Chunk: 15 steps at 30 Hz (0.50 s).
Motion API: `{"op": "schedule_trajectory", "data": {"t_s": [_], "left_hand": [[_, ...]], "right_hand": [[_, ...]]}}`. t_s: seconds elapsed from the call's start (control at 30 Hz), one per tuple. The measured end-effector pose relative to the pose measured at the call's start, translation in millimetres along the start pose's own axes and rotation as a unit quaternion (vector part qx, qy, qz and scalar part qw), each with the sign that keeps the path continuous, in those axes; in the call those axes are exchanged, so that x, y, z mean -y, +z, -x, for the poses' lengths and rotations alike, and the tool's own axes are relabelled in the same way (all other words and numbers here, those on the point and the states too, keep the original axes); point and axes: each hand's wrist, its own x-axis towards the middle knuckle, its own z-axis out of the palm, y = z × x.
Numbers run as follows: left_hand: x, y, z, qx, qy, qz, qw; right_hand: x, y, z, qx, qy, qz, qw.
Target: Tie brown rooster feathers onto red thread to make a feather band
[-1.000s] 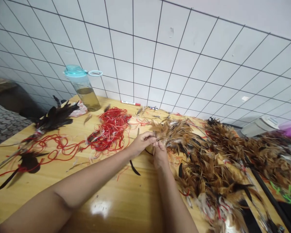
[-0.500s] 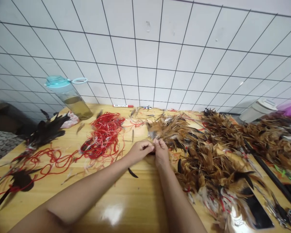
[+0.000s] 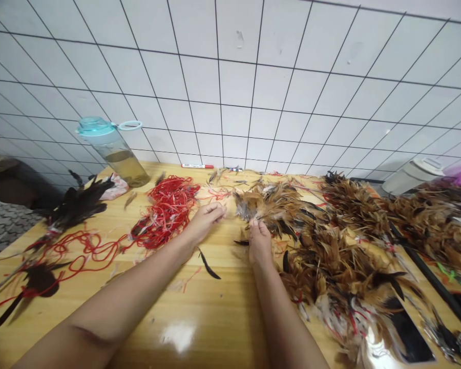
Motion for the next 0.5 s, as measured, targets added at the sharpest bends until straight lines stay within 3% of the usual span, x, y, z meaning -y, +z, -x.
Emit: {"op": "schedule_trajectory", "data": {"t_s": [0.07, 0.17, 0.33, 0.5], "left_hand": [[3, -6.8, -6, -0.046, 0.019, -0.077, 0.996], [6, -10.3, -10, -0.069, 0.051, -0.188, 0.978], [7, -6.0, -8, -0.047, 0.097, -0.265, 0.958], [9, -3.1, -4, -0.028, 0.116, -0.284, 0.951]], "right_hand": [[0, 0, 1, -0.007, 0.0, 0.004, 1.0], [3, 0, 3, -0.005, -0.023, 0.027, 0.999], [28, -7, -2, -0.022, -0.073, 0.03, 0.997], [47, -34, -19, -0.059, -0.126, 0.033, 0.99]]}}
